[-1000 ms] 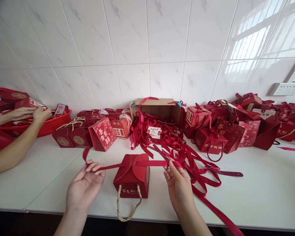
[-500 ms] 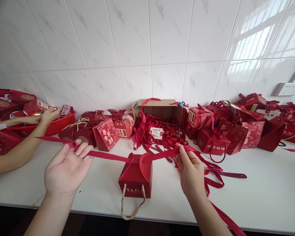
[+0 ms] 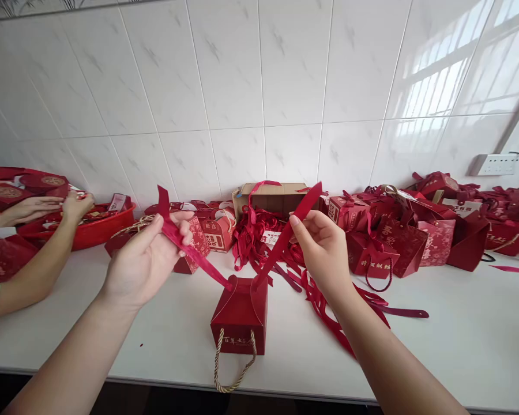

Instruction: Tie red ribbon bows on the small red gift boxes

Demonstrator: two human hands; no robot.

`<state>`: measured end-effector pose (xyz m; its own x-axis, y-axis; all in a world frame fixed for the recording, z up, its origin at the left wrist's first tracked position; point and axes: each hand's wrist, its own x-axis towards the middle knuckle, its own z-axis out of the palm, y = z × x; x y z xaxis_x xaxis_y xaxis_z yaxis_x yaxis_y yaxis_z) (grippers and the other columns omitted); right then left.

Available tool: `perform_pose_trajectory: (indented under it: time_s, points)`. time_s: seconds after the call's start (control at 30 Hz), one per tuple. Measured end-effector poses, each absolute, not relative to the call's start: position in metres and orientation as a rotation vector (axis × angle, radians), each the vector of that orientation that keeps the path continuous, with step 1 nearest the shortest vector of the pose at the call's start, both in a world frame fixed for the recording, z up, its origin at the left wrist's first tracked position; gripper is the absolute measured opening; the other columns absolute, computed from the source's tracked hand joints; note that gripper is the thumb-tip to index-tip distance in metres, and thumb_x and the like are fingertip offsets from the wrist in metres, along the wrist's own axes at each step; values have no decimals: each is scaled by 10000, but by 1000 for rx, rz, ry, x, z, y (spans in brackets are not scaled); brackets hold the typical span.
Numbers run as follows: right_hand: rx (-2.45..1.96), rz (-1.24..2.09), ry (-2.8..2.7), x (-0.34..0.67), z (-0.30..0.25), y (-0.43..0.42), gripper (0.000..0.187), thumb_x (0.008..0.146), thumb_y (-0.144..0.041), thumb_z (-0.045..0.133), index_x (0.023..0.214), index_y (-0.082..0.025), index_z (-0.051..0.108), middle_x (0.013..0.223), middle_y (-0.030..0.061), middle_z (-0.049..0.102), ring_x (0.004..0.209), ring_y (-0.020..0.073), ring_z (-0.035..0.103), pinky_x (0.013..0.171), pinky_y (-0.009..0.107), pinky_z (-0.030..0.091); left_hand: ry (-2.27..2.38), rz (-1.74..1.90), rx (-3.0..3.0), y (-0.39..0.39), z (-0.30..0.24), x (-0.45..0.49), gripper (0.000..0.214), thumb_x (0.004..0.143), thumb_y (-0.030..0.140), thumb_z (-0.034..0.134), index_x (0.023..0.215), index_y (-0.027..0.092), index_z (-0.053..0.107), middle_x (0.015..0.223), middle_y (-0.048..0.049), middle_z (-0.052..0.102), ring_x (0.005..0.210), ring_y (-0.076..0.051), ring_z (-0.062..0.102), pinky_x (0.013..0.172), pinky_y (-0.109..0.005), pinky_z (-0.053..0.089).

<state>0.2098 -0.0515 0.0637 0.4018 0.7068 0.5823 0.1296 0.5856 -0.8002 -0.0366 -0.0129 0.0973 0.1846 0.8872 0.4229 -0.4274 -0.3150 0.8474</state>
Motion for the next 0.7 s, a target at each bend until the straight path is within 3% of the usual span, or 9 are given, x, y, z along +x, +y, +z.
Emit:
perform_pose_trajectory:
  time_s: [0.13,0.3,0.47,0.7]
  points:
    - [-935,439,-1252,207,80,-51,230,811,-383,656,745,-165,681,623,-5,609,546,98,527,499,222,421,550,1525,1451,-12,104,-28,258,808,379,654,958,179,719,874,-52,688,880,-192,623,798,-303,493]
    - [-746,573,-1272,203,90,-41,147,781,-334,700,812,-190,708,768,5,681,708,121,603,668,248,483,642,1671,1538,-9,106,-22,237,724,351,751,909,203,750,916,-42,735,964,-201,634,893,-325,464]
    - [-662,754,-1348,197,101,-34,156,799,-349,686,807,-197,721,741,-3,669,712,114,594,692,255,475,593,1674,1498,-9,111,-16,133,677,295,794,784,225,756,830,4,751,848,-134,651,835,-257,480]
    - [-616,799,-1388,193,109,-31,140,787,-335,703,771,-197,723,768,-5,682,739,110,599,716,255,484,602,1591,1516,-9,111,-11,139,704,312,774,815,230,758,862,-1,757,868,-132,660,849,-259,493]
